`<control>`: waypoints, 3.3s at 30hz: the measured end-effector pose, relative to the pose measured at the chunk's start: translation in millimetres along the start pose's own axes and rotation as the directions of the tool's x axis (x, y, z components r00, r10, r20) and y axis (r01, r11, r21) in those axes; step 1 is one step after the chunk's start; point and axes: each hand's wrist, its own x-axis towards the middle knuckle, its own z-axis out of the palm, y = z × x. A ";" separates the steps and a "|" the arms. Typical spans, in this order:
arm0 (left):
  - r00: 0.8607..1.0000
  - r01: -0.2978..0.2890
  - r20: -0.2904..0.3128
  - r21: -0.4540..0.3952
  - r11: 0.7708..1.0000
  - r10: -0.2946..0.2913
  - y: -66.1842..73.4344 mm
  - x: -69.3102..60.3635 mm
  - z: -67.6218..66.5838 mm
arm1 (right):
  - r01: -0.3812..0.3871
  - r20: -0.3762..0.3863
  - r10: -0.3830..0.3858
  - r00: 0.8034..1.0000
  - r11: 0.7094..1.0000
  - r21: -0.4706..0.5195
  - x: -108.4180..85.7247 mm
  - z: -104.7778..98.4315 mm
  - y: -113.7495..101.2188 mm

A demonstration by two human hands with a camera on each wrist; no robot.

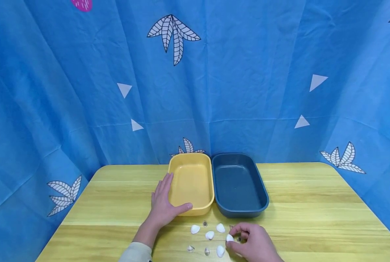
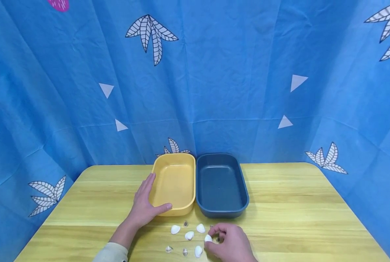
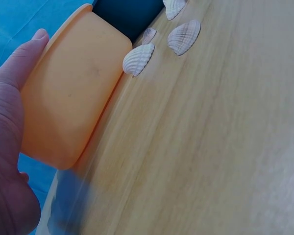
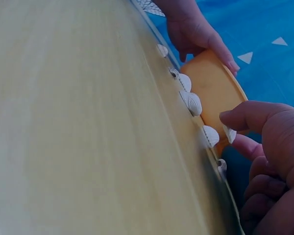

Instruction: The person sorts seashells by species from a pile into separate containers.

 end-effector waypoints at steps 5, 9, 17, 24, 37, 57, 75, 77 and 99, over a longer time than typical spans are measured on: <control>1.000 0.000 -0.003 0.002 1.000 0.000 -0.3 -0.7 -0.6 | 0.005 0.007 -0.006 1.000 0.999 0.035 -0.4 -1.7 -6.6; 1.000 0.008 -0.004 0.000 1.000 -0.008 0.5 -1.7 -1.7 | 0.016 0.021 -0.018 1.000 0.998 0.063 -0.2 -3.5 -15.5; 1.000 0.010 -0.008 0.013 1.000 -0.010 0.0 -0.8 -2.0 | 0.012 0.014 -0.014 1.000 0.997 0.082 2.0 -5.4 -37.4; 1.000 0.001 -0.009 0.006 1.000 -0.001 -0.4 0.1 -1.4 | 0.140 -0.060 -0.138 0.989 0.990 0.023 6.3 -7.1 -49.8; 1.000 -0.005 -0.016 -0.005 1.000 0.005 -1.7 1.1 2.0 | 0.130 -0.115 -0.125 0.986 0.990 0.045 34.6 -11.1 -71.1; 0.999 -0.019 -0.035 -0.003 1.000 0.018 -2.3 0.6 6.0 | 0.124 -0.199 -0.115 0.973 0.992 0.034 105.4 2.1 -88.1; 1.000 -0.003 -0.027 -0.001 1.000 0.003 -2.1 -1.0 4.2 | 0.075 -0.270 -0.031 0.962 0.985 0.155 145.9 15.0 -87.4; 1.000 -0.010 -0.030 -0.008 1.000 0.010 -1.2 -1.2 3.7 | 0.074 -0.282 -0.029 0.959 0.985 0.153 149.6 15.4 -86.5; 0.999 -0.019 -0.030 -0.014 1.000 0.018 0.9 -2.1 1.5 | 0.044 -0.310 -0.003 0.951 0.991 0.127 173.8 26.1 -74.5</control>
